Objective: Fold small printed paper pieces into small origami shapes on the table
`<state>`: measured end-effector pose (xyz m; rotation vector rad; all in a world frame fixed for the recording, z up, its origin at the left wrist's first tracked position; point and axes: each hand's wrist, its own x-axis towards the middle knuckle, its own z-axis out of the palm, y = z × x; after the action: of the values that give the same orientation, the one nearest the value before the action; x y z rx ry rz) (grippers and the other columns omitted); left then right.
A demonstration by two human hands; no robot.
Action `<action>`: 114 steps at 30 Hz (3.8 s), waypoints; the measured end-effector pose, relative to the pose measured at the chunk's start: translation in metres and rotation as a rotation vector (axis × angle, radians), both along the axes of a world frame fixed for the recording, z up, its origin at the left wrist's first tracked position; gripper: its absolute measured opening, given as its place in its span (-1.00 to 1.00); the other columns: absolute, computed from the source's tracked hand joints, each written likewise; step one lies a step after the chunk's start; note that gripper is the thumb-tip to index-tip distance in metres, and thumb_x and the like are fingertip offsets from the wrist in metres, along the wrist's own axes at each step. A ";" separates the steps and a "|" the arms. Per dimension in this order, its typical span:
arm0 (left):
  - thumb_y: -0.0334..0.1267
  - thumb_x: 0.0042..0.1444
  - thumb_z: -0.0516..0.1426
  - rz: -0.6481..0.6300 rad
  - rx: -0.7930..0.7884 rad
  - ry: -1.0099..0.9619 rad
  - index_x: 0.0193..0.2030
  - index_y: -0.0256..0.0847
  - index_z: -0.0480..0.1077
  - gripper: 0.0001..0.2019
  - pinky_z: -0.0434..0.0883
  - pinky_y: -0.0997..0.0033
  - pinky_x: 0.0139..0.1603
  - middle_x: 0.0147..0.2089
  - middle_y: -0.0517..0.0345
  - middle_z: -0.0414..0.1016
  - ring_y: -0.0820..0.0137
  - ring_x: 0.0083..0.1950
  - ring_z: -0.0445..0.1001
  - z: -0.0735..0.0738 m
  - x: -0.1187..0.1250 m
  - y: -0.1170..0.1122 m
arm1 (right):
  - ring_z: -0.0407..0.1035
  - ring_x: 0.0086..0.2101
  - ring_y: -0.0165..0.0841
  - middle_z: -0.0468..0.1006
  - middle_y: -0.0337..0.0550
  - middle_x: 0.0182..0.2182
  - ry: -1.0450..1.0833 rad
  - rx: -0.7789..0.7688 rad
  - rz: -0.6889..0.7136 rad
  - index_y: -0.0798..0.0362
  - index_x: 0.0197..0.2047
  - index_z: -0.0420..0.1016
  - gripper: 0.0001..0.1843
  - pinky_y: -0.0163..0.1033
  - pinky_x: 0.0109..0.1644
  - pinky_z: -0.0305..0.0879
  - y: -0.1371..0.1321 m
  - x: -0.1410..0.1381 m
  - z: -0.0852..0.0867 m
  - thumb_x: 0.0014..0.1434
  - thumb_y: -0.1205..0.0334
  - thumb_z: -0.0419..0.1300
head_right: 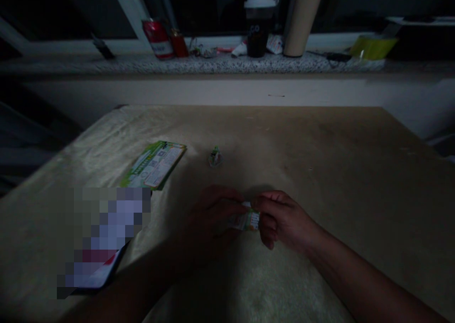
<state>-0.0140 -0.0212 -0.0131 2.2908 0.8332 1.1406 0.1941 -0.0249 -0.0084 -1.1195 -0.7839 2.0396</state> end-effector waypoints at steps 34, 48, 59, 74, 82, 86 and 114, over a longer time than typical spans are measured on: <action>-0.15 0.20 0.26 -0.002 -1.015 -0.311 -0.37 -0.23 0.62 -0.78 0.35 0.50 -0.41 -0.47 0.18 0.58 0.46 -0.45 0.48 0.010 0.003 0.007 | 0.16 -0.64 -0.49 0.33 -0.33 -0.66 -0.407 0.575 0.127 0.04 -0.46 0.38 -0.62 -0.36 -0.58 0.08 -0.008 0.002 0.000 0.29 -0.01 0.26; -0.18 0.34 0.15 0.003 -0.665 -0.220 -0.18 -0.24 0.68 -0.73 0.40 0.50 -0.39 -0.42 0.15 0.63 0.43 -0.41 0.52 0.011 0.001 -0.001 | 0.16 -0.68 -0.52 0.35 -0.34 -0.69 -0.285 0.507 0.126 0.06 -0.44 0.41 -0.60 -0.39 -0.60 0.06 -0.009 0.001 -0.003 0.29 -0.05 0.27; -0.30 0.16 0.26 0.129 -0.602 -0.292 -0.21 -0.23 0.67 -0.86 0.43 0.51 -0.40 -0.37 0.12 0.69 0.44 -0.41 0.57 0.003 0.004 -0.005 | 0.17 -0.67 -0.51 0.35 -0.34 -0.68 -0.273 0.507 0.197 0.05 -0.45 0.38 -0.60 -0.38 -0.58 0.05 -0.013 0.000 -0.002 0.33 -0.02 0.23; -0.29 0.16 0.23 -0.042 -0.743 -0.223 -0.25 -0.25 0.55 -0.91 0.38 0.51 -0.37 -0.39 0.17 0.59 0.45 -0.39 0.51 0.011 -0.006 0.002 | 0.07 -0.64 -0.54 0.26 -0.39 -0.66 -0.385 0.639 0.248 0.04 -0.50 0.31 -0.72 -0.42 -0.60 -0.03 -0.011 0.001 0.000 0.24 0.26 0.20; -0.40 0.18 0.19 -0.074 -0.424 -0.025 -0.27 -0.23 0.50 -0.95 0.38 0.51 -0.28 -0.35 0.19 0.59 0.45 -0.34 0.55 0.012 -0.014 0.005 | 0.19 -0.63 -0.53 0.30 -0.36 -0.65 -0.691 1.070 0.086 0.05 -0.49 0.37 -0.76 -0.41 -0.56 0.10 -0.011 0.004 0.002 0.21 0.37 0.20; -0.41 0.18 0.20 -0.050 -0.266 0.003 -0.28 -0.25 0.52 -0.94 0.39 0.51 -0.27 -0.35 0.17 0.61 0.46 -0.35 0.56 0.014 -0.016 0.005 | 0.29 -0.64 -0.51 0.44 -0.31 -0.63 -0.758 1.220 0.017 0.05 -0.44 0.40 -0.79 -0.41 -0.55 0.19 -0.013 0.004 0.002 0.25 0.38 0.21; -0.35 0.20 0.15 0.007 -0.595 0.089 -0.20 -0.21 0.60 -0.83 0.39 0.49 -0.32 -0.37 0.19 0.63 0.41 -0.36 0.56 0.013 -0.012 0.007 | 0.21 -0.65 -0.49 0.40 -0.30 -0.64 -0.510 0.621 0.219 0.04 -0.43 0.38 -0.65 -0.37 -0.59 0.08 -0.008 0.005 -0.001 0.34 0.05 0.19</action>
<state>-0.0260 -0.0146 0.0002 1.8468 1.0467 0.6713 0.1987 -0.0333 -0.0093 -1.2144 -1.7159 1.4861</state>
